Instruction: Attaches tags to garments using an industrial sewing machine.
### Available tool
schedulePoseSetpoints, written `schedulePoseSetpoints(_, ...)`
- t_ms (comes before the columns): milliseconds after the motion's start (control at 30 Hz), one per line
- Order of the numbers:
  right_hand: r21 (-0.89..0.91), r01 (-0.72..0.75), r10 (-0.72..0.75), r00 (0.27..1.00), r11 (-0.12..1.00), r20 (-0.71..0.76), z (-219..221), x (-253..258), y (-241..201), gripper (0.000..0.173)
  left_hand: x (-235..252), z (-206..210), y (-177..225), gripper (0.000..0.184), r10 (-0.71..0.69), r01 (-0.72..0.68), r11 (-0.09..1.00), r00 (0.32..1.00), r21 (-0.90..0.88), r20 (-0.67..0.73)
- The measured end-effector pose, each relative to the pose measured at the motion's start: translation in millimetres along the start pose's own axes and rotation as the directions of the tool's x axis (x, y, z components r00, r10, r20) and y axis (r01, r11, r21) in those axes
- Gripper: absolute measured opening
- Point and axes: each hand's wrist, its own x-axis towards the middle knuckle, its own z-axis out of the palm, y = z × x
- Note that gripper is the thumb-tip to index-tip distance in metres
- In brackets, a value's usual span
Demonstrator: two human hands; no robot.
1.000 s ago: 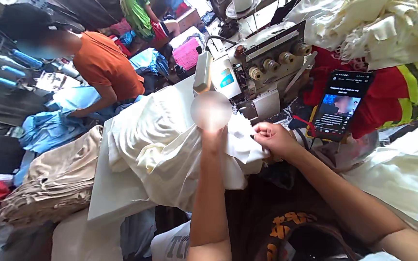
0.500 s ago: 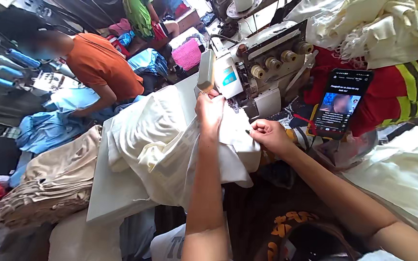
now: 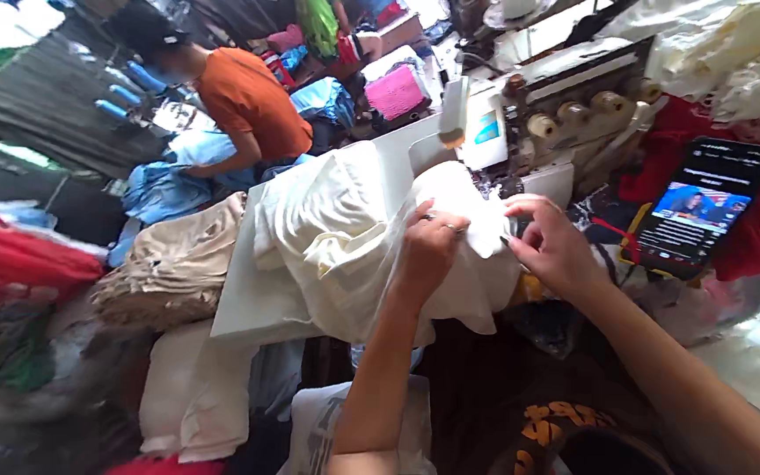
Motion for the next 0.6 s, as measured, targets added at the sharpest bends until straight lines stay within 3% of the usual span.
schedulePoseSetpoints(133,0.164,0.217,-0.243,0.958,0.962,0.155,-12,-14,-17,0.037,15,-49,62,0.019,0.098,-0.073,0.991,0.963,-0.108,0.25)
schedulePoseSetpoints(200,0.267,0.249,-0.304,0.934,0.931,0.189,-18,-15,-17,0.04,14,-70,77,0.018,0.128,-0.081,0.981,0.951,-0.175,0.281)
schedulePoseSetpoints(300,0.384,0.267,-0.337,0.933,0.884,0.128,-19,-17,-17,0.042,12,-85,72,0.018,0.136,-0.05,0.961,0.943,-0.273,0.304)
schedulePoseSetpoints(367,0.347,0.305,-0.356,0.93,0.887,0.09,-19,-15,-18,0.038,10,-80,60,0.015,0.121,-0.071,0.984,0.936,-0.162,0.329)
schedulePoseSetpoints(500,-0.012,0.375,-0.374,0.927,0.927,0.036,-19,-11,-18,0.017,2,-62,47,0.009,0.085,-0.105,0.991,0.973,0.083,0.217)
schedulePoseSetpoints(600,0.053,0.378,-0.376,0.926,0.924,-0.038,-25,-16,-16,0.012,1,-69,51,0.015,0.087,-0.075,0.992,0.991,-0.104,0.106)
